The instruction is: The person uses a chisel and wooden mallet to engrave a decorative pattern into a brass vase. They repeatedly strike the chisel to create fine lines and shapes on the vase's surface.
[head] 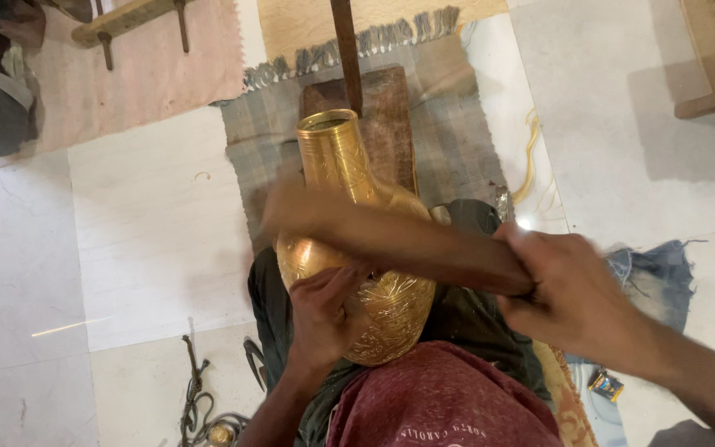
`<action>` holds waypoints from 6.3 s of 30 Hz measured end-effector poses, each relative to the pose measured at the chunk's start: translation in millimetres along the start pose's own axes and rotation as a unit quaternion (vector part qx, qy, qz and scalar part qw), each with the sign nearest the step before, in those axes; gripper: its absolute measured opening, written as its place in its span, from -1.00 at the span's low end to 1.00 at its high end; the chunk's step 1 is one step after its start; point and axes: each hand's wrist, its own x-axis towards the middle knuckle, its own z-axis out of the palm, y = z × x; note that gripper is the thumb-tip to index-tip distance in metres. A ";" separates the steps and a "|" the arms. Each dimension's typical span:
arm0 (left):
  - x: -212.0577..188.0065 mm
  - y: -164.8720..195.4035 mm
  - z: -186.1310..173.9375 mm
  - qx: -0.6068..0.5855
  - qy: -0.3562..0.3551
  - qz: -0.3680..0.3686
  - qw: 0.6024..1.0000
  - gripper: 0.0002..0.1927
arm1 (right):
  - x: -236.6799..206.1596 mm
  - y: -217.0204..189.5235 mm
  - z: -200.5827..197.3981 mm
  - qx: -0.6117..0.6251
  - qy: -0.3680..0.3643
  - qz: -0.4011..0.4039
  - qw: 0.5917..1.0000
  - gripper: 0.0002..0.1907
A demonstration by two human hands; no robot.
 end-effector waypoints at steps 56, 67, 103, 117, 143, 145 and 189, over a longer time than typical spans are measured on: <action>-0.5 14.5 8.8 -0.120 0.141 -0.090 0.979 -0.53 | 73.4 -66.9 -40.5 0.038 -0.060 -0.173 0.982 -0.78; 2.2 10.4 12.0 -0.191 0.160 -0.065 0.966 -0.50 | 61.1 -44.5 -33.2 -0.158 -0.070 -0.100 0.980 -0.66; 2.7 16.4 11.6 -0.111 0.157 -0.102 0.976 -0.60 | 65.3 -23.7 -24.7 0.082 -0.006 -0.120 0.989 -0.78; 1.0 14.4 8.1 -0.077 0.107 -0.110 0.985 -0.64 | 60.7 -44.9 -32.9 -0.203 -0.068 -0.133 0.968 -0.68; 3.3 11.6 6.8 -0.099 0.103 -0.070 0.987 -0.57 | 49.6 -39.4 -40.6 -0.048 0.075 -0.179 0.980 -0.66; 4.0 11.1 5.8 -0.095 0.092 -0.069 0.989 -0.55 | 48.1 -33.9 -35.9 -0.055 0.076 -0.256 0.962 -0.65; 41.4 -12.2 -24.2 -0.127 -0.132 -0.070 0.981 -0.45 | -0.7 72.7 30.9 0.124 0.122 -0.088 0.981 -0.81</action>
